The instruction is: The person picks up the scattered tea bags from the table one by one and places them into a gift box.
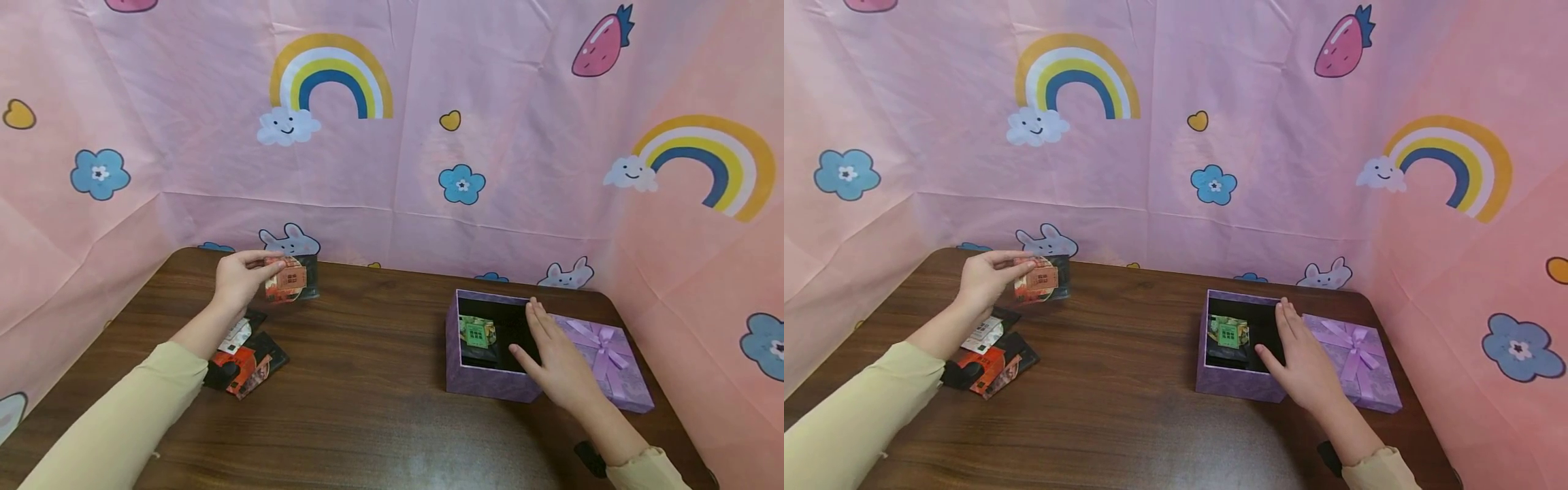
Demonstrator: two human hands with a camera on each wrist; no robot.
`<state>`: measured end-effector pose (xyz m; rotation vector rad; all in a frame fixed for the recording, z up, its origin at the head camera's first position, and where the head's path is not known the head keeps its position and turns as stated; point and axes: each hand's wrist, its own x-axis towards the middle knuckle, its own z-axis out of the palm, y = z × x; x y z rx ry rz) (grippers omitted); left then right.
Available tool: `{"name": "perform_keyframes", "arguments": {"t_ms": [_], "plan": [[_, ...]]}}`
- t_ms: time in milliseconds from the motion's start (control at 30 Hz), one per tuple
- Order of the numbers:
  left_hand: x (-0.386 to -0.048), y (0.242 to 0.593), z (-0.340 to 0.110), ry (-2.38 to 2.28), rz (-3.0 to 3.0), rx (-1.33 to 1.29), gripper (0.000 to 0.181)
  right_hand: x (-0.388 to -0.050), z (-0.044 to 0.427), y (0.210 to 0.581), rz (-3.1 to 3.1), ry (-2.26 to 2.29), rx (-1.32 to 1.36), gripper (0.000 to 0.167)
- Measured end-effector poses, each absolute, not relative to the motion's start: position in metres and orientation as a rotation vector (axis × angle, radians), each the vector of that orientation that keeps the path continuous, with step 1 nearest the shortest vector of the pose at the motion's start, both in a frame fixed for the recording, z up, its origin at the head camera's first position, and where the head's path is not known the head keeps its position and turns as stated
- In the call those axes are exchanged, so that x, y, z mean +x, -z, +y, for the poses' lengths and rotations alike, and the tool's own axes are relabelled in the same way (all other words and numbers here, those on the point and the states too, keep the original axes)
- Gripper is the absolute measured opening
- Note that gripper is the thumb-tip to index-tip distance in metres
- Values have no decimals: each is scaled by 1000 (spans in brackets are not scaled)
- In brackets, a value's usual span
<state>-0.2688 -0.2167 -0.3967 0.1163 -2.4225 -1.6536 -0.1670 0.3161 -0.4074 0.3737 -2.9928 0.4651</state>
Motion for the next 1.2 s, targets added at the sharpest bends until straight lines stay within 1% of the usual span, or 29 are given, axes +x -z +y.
{"name": "perform_keyframes", "arguments": {"t_ms": [200, 567, 767, 967, 1200], "plan": [[-276, 382, -183, 1531, -2503, -45, 30, -167, 316, 407, -2993, -473, 369, 87], [-289, 355, -101, 1631, -2518, -182, 25, -167, 317, 409, -2988, -490, 364, 88], [-293, 342, -52, 1648, -2455, -359, 18, -167, 318, 410, -2994, -490, 367, 87], [-294, 331, -6, 1612, -2446, -545, 16, -168, 318, 409, -2996, -492, 370, 87], [-290, 328, 37, 1601, -2467, -726, 14, -168, 318, 410, -2989, -488, 374, 87]]}}
